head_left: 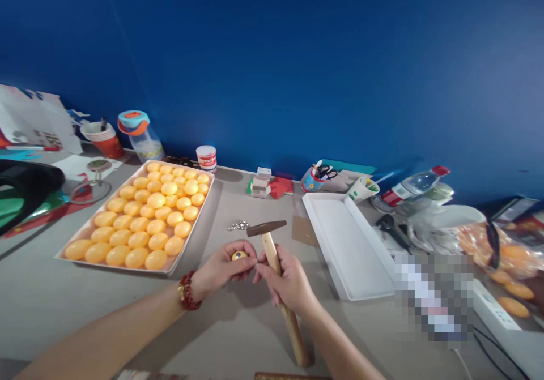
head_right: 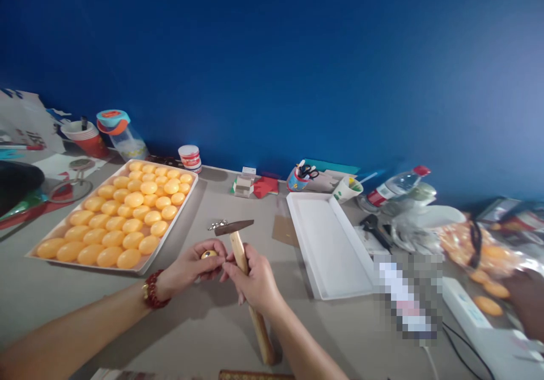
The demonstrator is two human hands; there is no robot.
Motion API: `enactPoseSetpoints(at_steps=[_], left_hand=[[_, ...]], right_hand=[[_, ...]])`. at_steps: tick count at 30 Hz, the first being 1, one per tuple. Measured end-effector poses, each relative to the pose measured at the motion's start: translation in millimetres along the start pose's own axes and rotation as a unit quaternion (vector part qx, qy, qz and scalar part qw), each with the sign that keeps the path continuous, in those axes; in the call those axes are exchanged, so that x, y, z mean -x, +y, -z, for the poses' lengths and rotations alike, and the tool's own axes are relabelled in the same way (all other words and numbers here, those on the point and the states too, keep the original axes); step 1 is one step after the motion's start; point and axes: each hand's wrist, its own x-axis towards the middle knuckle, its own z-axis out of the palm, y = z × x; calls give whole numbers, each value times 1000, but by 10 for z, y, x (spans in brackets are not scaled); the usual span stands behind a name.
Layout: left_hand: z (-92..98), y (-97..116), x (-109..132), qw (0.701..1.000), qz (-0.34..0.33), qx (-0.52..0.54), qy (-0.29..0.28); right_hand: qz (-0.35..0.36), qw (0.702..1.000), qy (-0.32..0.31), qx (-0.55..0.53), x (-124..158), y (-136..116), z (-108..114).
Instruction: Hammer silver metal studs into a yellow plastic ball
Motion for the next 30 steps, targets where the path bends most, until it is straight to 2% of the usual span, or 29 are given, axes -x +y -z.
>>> enactPoseSetpoints(at_steps=[4, 8, 11, 14, 20, 22, 26, 30], left_hand=[[-29, 5, -6, 996, 14, 85, -25], [-39, 35, 7, 989, -30, 145, -31], [-20, 53, 32, 989, -60, 128, -49], [2, 39, 38, 993, -59, 96, -45], [24, -101, -18, 993, -58, 99, 37], [16, -129, -29, 993, -50, 95, 43], [-23, -102, -21, 992, -66, 109, 8], [-46, -43, 6, 994, -81, 73, -30]], right_hand=[[-7, 1000, -12, -8, 18, -48, 30], [-7, 997, -41, -58, 28, -69, 79], [-14, 994, -59, -91, 25, -46, 95], [-19, 991, -76, -110, 18, -25, 93], [-8, 991, -72, -114, 8, -12, 73], [-15, 991, -65, -112, 4, -12, 65], [-16, 991, -59, -118, -3, -8, 47], [-14, 989, -44, -140, -6, 0, 35]])
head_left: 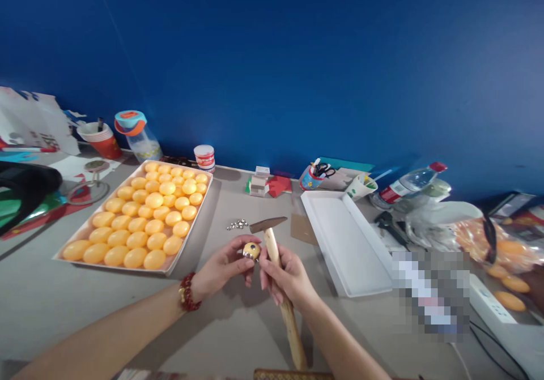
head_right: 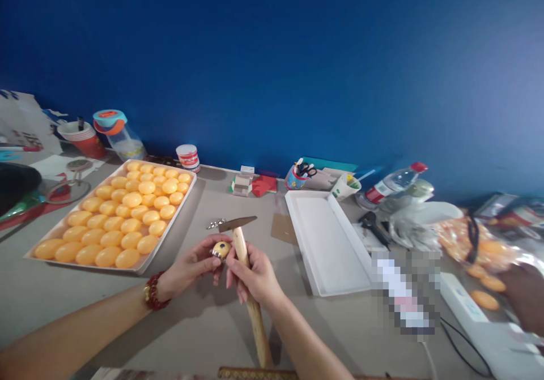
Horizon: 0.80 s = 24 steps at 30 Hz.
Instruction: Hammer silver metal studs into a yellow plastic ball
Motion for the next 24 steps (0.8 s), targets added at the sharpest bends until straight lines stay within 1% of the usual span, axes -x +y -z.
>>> enactPoseSetpoints(at_steps=[4, 10, 24], left_hand=[[3, 17, 14, 1000, -1, -16, -2], [12, -6, 19, 998, -37, -41, 7], [0, -42, 20, 998, -49, -35, 10]], right_hand=[[12, 1000, 1, -8, 4, 11, 4], [19, 1000, 1, 14, 11, 51, 35], [24, 999, 6, 45, 35, 1, 18]])
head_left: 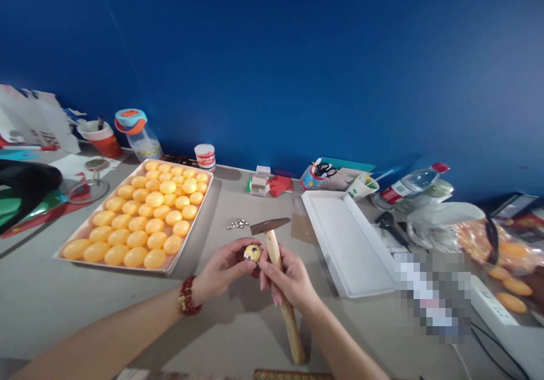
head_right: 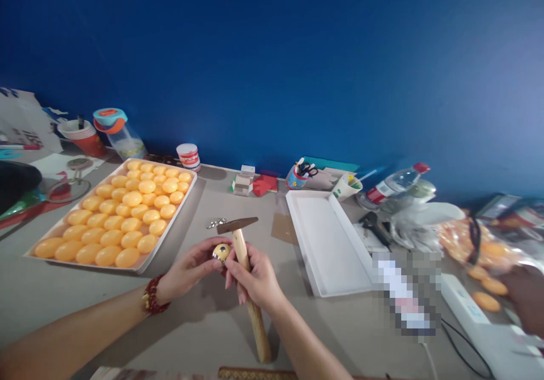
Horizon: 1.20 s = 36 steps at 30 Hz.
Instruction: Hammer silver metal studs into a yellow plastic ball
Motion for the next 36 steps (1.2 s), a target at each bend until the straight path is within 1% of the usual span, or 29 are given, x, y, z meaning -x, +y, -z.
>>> enactPoseSetpoints(at_steps=[11, 14, 21, 30, 36], left_hand=[[-12, 24, -1, 1000, -9, -1, 5], [-1, 18, 8, 1000, -10, -19, 7], [16, -3, 29, 996, -23, -77, 34], [-54, 75, 38, 994, -29, -105, 29], [-35, 55, 48, 989, -33, -142, 36]], right_hand=[[3, 1000, 5, 15, -10, -13, -21], [8, 1000, 2, 14, -10, -17, -24], [22, 999, -6, 38, 0, -6, -14], [29, 997, -2, 72, 26, -56, -29], [32, 997, 7, 72, 28, -51, -36]])
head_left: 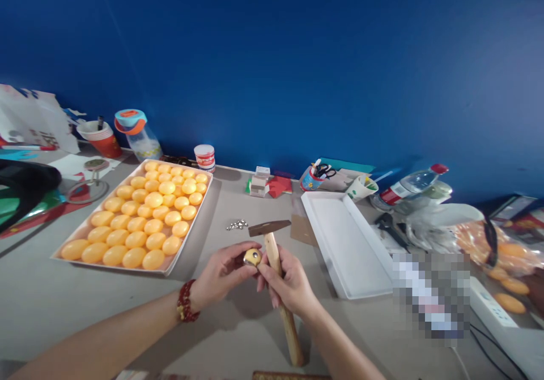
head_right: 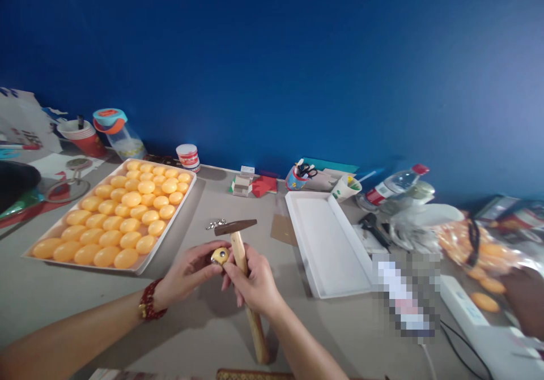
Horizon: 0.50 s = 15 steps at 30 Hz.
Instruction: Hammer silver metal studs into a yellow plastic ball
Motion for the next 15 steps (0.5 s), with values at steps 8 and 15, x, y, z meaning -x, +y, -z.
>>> enactPoseSetpoints(at_steps=[8, 15], left_hand=[[13, -71, 9, 1000, -7, -18, -7], [6, -28, 17, 998, -11, -61, 3]], right_hand=[[5, 998, 14, 59, 36, -32, -8], [-6, 997, 24, 72, 50, -54, -18]])
